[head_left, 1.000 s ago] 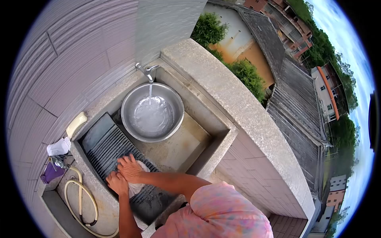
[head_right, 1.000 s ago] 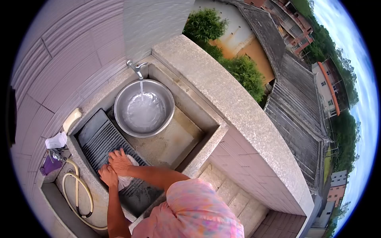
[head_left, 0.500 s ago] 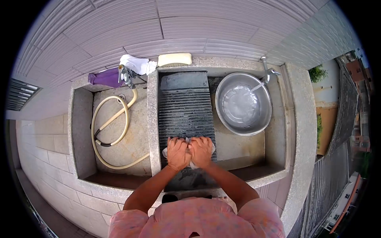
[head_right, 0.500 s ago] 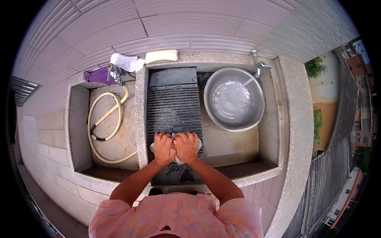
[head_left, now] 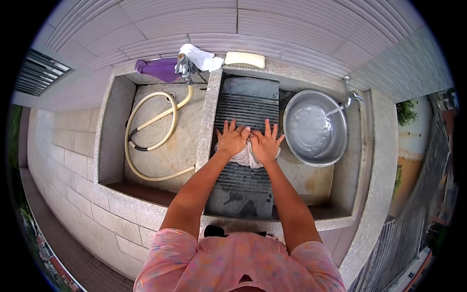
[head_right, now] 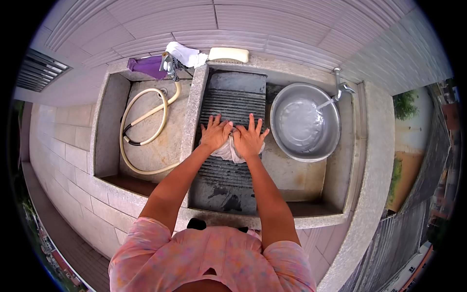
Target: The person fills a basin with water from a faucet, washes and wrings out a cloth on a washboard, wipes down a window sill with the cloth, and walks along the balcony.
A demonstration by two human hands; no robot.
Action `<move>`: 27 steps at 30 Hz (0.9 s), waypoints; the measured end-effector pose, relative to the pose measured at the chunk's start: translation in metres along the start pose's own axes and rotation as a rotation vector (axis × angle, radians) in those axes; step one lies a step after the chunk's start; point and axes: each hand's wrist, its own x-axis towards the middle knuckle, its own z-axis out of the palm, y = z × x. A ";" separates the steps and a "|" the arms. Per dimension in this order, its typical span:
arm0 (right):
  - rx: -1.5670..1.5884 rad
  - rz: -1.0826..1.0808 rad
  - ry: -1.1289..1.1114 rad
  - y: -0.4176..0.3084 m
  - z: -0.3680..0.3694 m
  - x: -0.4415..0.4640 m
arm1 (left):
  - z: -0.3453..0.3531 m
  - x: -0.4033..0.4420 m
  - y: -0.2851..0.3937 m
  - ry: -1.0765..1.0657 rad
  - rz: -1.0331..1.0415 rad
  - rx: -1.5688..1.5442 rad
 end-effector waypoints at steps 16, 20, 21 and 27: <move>-0.109 -0.007 0.406 0.004 0.017 0.035 | 0.021 0.029 0.028 0.503 0.086 0.004; 0.232 0.054 0.130 0.004 -0.004 -0.029 | 0.002 -0.039 0.033 0.169 -0.077 -0.316; 0.358 0.032 0.200 0.004 -0.010 -0.052 | 0.008 -0.061 0.029 0.305 0.093 -0.490; 0.241 -0.186 0.251 0.023 0.013 -0.069 | 0.044 -0.061 0.008 0.378 0.398 -0.257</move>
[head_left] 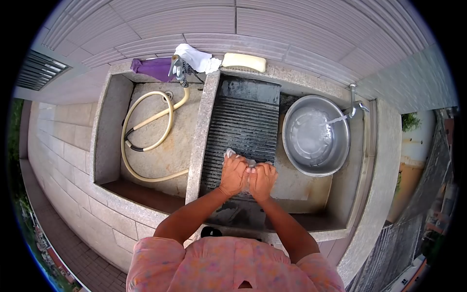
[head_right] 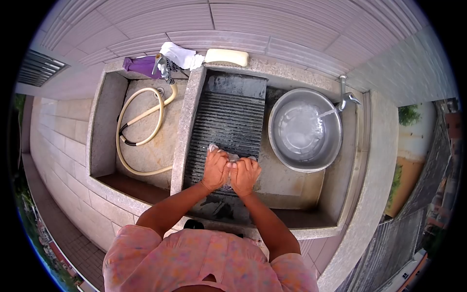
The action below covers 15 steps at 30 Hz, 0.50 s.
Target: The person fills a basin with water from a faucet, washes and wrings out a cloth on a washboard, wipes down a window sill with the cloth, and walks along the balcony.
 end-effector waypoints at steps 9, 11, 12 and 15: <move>-0.201 0.373 -0.160 -0.006 0.006 0.077 | 0.007 0.068 -0.001 -0.017 -0.473 0.099; 0.164 0.315 -0.058 -0.017 -0.009 0.033 | -0.016 0.032 0.019 0.094 -0.309 -0.268; 0.162 0.255 0.074 -0.031 -0.014 0.012 | -0.023 0.013 0.031 0.142 -0.185 -0.211; 0.094 0.083 0.134 -0.024 -0.006 -0.008 | -0.018 -0.021 0.018 0.063 0.027 -0.124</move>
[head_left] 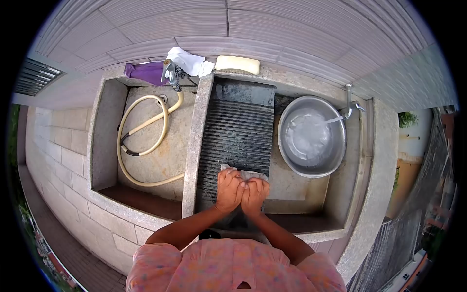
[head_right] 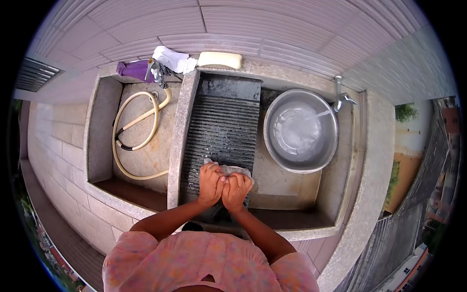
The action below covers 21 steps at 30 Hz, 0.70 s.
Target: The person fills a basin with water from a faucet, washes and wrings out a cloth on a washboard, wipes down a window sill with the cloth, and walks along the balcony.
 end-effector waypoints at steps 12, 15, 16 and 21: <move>-0.105 0.187 -0.191 0.013 0.022 0.067 | 0.011 0.073 -0.019 -0.052 -0.504 -0.052; 0.063 0.048 -0.024 -0.004 -0.001 0.009 | -0.007 0.006 0.012 0.013 -0.324 -0.250; 0.072 0.009 -0.028 -0.001 -0.001 -0.005 | -0.006 0.004 0.003 0.011 -0.329 -0.250; -0.188 -0.041 -0.265 0.025 0.039 0.098 | 0.024 0.084 -0.049 -0.139 -0.188 0.116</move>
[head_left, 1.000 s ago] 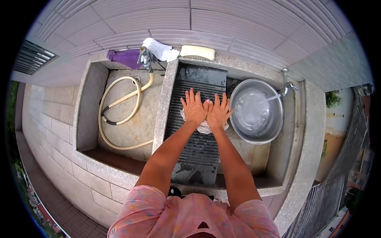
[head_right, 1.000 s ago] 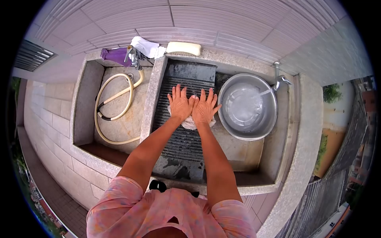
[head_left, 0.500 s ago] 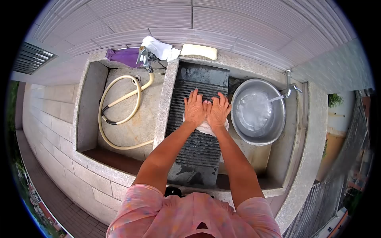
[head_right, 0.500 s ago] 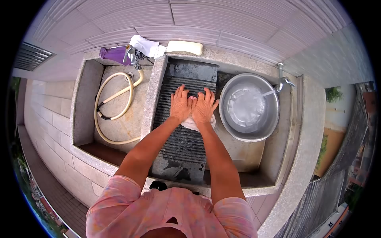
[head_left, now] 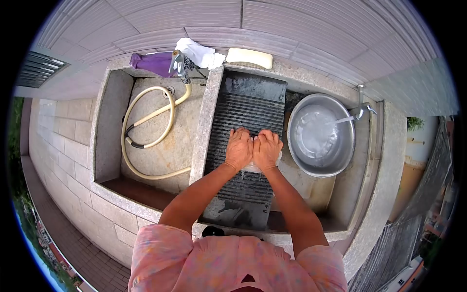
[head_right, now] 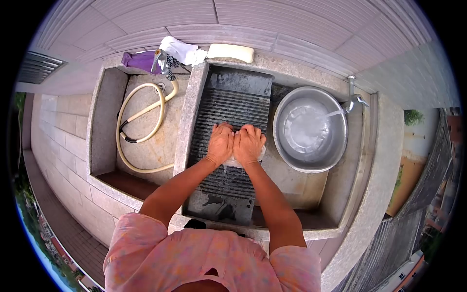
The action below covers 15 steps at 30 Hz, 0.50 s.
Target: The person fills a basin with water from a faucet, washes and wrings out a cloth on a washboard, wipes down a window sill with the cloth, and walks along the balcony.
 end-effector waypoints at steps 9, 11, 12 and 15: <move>0.244 0.105 0.164 -0.019 -0.016 -0.056 | -0.016 -0.050 0.024 0.142 -0.232 -0.349; 0.308 0.096 0.279 -0.034 -0.024 -0.101 | -0.024 -0.102 0.045 0.139 -0.142 -0.371; 0.307 0.096 0.280 -0.027 -0.018 -0.104 | -0.023 -0.104 0.038 0.139 -0.141 -0.371; 0.166 -0.165 0.147 -0.004 -0.011 -0.085 | -0.011 -0.085 0.016 0.061 0.298 -0.116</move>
